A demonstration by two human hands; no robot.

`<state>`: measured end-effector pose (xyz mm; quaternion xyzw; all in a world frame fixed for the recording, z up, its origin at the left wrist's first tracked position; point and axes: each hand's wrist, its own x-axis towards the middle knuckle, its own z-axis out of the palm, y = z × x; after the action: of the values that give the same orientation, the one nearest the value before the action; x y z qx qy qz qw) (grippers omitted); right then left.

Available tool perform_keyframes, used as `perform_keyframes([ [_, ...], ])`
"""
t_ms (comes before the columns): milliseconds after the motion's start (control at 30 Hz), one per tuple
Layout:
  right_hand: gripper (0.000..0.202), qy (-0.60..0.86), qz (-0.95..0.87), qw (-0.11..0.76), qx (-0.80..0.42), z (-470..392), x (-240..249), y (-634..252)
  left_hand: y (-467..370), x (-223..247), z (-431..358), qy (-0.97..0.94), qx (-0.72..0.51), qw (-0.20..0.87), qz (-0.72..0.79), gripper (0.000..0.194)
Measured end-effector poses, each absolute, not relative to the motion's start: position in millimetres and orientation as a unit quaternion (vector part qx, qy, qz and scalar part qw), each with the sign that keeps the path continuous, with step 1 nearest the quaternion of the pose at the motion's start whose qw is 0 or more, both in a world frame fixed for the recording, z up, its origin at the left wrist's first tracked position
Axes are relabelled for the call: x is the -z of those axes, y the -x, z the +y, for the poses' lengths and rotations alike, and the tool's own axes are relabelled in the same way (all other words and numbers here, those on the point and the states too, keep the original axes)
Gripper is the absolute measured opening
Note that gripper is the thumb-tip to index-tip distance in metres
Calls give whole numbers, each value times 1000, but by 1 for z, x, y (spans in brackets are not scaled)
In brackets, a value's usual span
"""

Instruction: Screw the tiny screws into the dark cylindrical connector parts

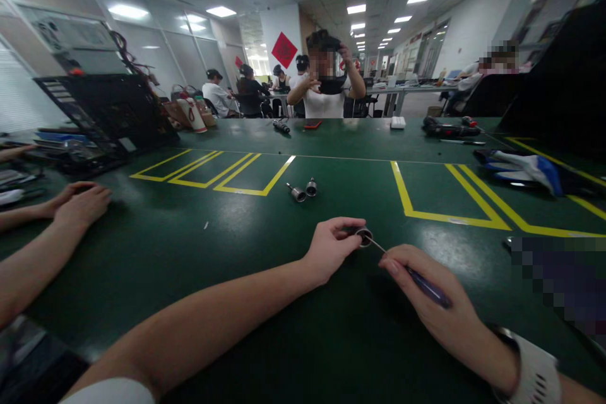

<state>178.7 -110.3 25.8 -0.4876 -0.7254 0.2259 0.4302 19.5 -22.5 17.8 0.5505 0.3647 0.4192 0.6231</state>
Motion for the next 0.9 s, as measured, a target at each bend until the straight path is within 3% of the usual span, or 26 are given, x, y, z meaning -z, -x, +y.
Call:
perform_keyframes([
  [900, 12, 456, -782, 406, -130, -115, -24, -173, -22, -9, -23, -574, -447, 584, 359, 21],
])
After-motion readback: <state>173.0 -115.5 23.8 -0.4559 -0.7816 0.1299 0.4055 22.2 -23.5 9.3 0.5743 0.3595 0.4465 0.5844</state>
